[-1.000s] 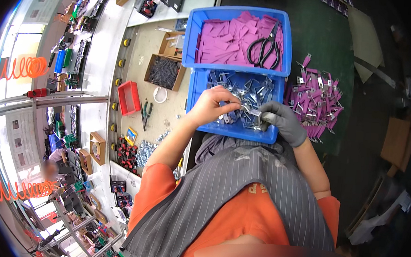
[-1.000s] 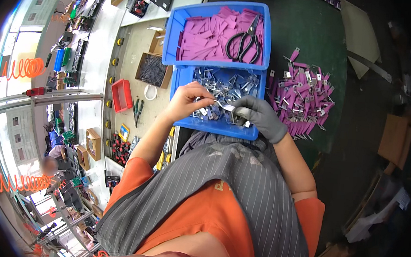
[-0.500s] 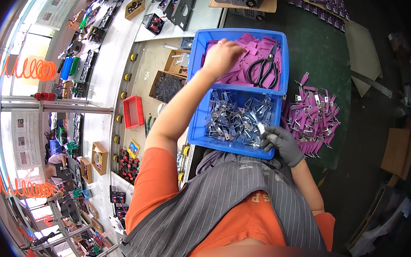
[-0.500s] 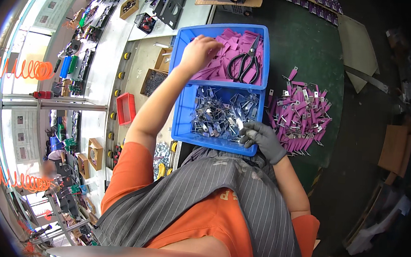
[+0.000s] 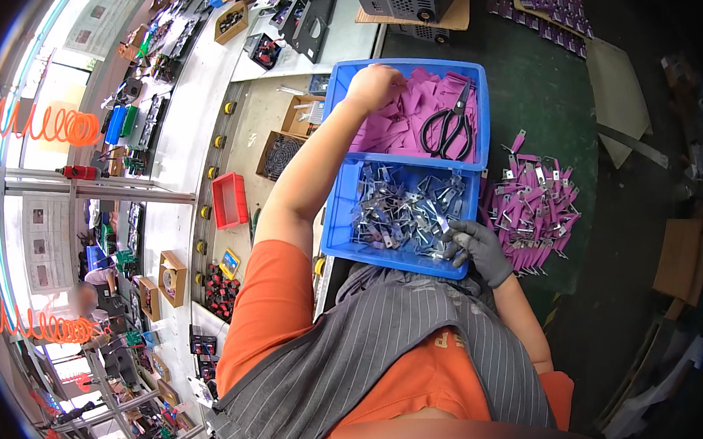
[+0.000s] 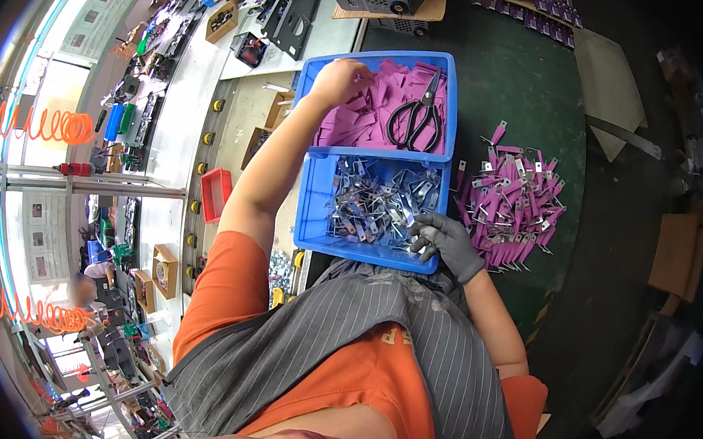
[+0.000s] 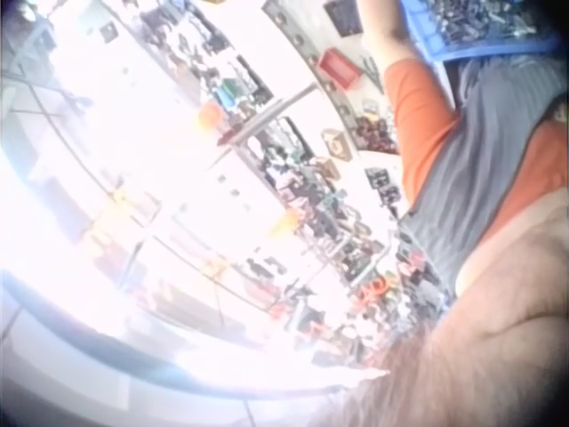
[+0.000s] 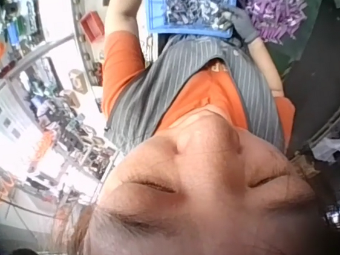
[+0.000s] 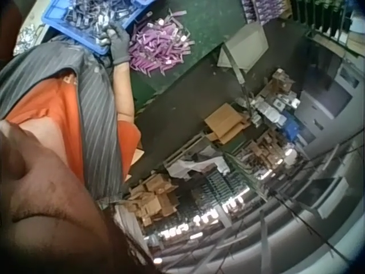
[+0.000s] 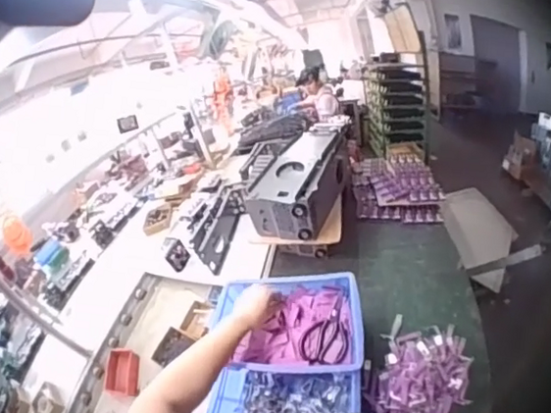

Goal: Manually assemble small metal and plastic components at a workshop station.

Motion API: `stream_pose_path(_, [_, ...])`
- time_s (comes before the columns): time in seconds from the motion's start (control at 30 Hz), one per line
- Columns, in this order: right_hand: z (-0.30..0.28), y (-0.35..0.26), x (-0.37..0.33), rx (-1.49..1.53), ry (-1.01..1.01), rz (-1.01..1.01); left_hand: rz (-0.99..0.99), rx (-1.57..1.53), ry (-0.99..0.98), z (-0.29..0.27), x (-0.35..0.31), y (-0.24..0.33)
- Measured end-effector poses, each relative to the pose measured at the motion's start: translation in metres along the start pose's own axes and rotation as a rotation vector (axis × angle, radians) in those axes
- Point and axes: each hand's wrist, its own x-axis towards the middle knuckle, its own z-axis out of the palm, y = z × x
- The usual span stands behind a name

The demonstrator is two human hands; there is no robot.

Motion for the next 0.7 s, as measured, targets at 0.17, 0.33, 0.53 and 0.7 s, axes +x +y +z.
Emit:
stream_pose_path(0.17, [-0.003, 0.005, 0.0, 0.019, 0.002, -0.016, -0.324, -0.701, 0.248, -0.008, -0.027, 0.004])
stream_pose_path(0.33, [0.004, 0.0, -0.001, -0.016, -0.026, 0.005, -0.578, -1.141, 0.175, 0.0, -0.062, 0.017])
stream_pose_path(0.53, [0.02, -0.042, -0.02, -0.243, 0.059, -0.245, -0.356, -1.126, 0.348, -0.014, -0.108, 0.066])
stream_pose_path(0.7, [0.043, -0.118, -0.044, -0.799, -0.025, -0.692, -0.224, -0.841, 0.372, -0.041, -0.139, 0.124])
